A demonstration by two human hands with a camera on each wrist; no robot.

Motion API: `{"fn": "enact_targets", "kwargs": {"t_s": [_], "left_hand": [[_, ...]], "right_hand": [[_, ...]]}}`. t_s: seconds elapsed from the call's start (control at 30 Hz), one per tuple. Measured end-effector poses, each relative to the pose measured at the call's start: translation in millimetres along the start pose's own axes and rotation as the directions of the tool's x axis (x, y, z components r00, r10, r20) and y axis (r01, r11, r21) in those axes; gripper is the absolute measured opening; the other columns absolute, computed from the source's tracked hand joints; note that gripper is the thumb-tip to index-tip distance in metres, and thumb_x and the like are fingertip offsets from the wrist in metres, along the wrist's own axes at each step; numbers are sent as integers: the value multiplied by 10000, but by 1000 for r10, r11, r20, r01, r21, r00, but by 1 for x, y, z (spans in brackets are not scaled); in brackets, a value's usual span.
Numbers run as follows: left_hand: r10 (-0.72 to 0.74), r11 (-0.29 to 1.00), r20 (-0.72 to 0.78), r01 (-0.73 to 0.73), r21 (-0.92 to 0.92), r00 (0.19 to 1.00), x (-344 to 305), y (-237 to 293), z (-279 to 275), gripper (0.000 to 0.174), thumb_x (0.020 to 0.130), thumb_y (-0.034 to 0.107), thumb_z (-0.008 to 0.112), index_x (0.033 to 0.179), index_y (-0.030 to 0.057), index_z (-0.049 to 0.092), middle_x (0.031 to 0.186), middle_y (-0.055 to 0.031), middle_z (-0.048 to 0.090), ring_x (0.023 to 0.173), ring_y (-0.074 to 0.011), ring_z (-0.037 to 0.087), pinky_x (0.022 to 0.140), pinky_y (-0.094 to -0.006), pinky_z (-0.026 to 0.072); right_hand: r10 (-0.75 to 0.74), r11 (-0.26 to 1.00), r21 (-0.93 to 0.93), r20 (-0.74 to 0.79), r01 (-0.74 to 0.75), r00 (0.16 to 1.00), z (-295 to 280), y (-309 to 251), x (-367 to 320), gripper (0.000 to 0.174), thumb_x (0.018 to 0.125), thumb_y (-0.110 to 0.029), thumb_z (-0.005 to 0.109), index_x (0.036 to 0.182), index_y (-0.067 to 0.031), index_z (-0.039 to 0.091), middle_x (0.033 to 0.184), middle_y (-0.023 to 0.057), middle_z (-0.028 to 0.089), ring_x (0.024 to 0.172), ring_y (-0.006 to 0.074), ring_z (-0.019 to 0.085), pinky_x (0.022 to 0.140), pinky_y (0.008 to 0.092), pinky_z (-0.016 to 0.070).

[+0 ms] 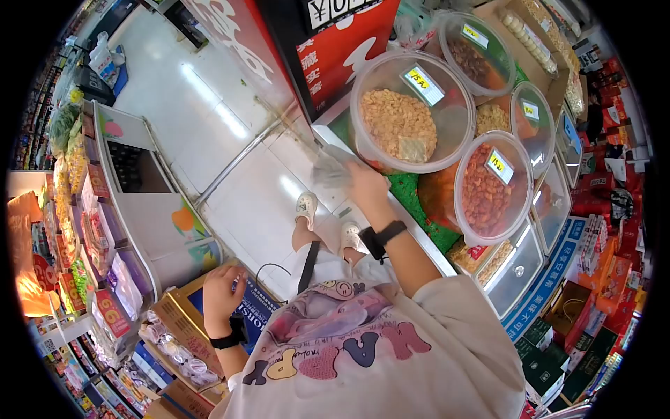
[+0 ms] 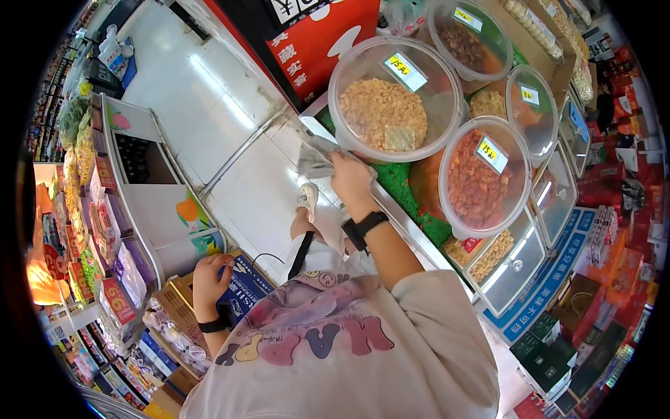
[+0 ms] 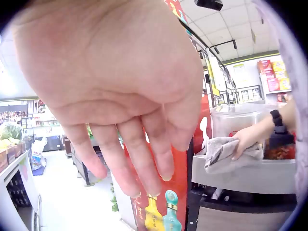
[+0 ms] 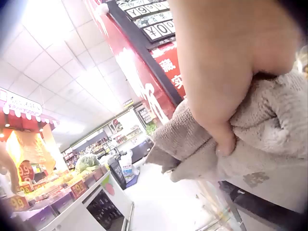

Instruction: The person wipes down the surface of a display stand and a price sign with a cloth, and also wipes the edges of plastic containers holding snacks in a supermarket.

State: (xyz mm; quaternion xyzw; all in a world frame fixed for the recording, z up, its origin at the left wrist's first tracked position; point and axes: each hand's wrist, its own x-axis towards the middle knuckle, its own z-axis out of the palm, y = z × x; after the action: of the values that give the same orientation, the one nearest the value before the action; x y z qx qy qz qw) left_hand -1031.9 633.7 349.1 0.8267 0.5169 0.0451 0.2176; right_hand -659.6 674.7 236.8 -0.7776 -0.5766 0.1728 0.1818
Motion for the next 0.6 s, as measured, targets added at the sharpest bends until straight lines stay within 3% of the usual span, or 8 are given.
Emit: {"fn": "enact_targets", "kwargs": {"t_s": [0.17,0.27,0.37,0.4,0.5,0.6], "left_hand": [[55,998,28,-54,-36,998,39,-1,8,116,858,160,632,898,65,685,854,-128,685,808,-349,624,756,-438,479],[141,989,45,-139,-43,989,73,8,8,109,868,159,625,897,76,690,861,-100,695,807,-333,633,775,-425,488],[219,975,68,-215,-60,973,98,12,7,103,869,156,624,897,83,692,876,-82,702,812,-316,642,783,-416,495],[235,971,79,-230,-67,969,103,15,7,100,864,150,624,906,88,690,877,-83,702,811,-313,644,780,-416,496],[278,960,126,-272,-68,952,106,12,6,101,857,145,627,916,91,688,870,-83,700,810,-308,646,779,-417,496],[213,977,172,-207,-50,962,95,9,5,103,849,142,633,917,83,684,860,-90,696,814,-310,644,771,-420,493]], "right_hand": [[68,996,53,-35,-66,997,10,40,-41,540,714,-76,626,1233,-224,627,1012,136,695,906,351,667,772,445,534],[143,990,-3,49,-143,988,-8,40,-62,530,699,-49,614,1201,-215,641,1050,130,695,908,337,673,783,436,537],[127,991,-58,58,-124,990,-4,35,-66,504,709,-20,590,1184,-180,649,1119,115,694,965,312,676,817,413,544],[48,992,-115,34,-44,998,4,34,-65,404,781,-20,563,1165,-125,626,1247,95,655,1122,268,638,930,387,515],[-148,979,-157,-128,127,981,29,26,-46,479,742,16,547,1190,-126,640,1246,97,661,1152,251,629,958,385,507],[-145,989,-66,-250,132,957,32,-11,-7,430,763,3,538,1163,-109,652,1278,97,643,1188,247,608,986,384,485]]}}
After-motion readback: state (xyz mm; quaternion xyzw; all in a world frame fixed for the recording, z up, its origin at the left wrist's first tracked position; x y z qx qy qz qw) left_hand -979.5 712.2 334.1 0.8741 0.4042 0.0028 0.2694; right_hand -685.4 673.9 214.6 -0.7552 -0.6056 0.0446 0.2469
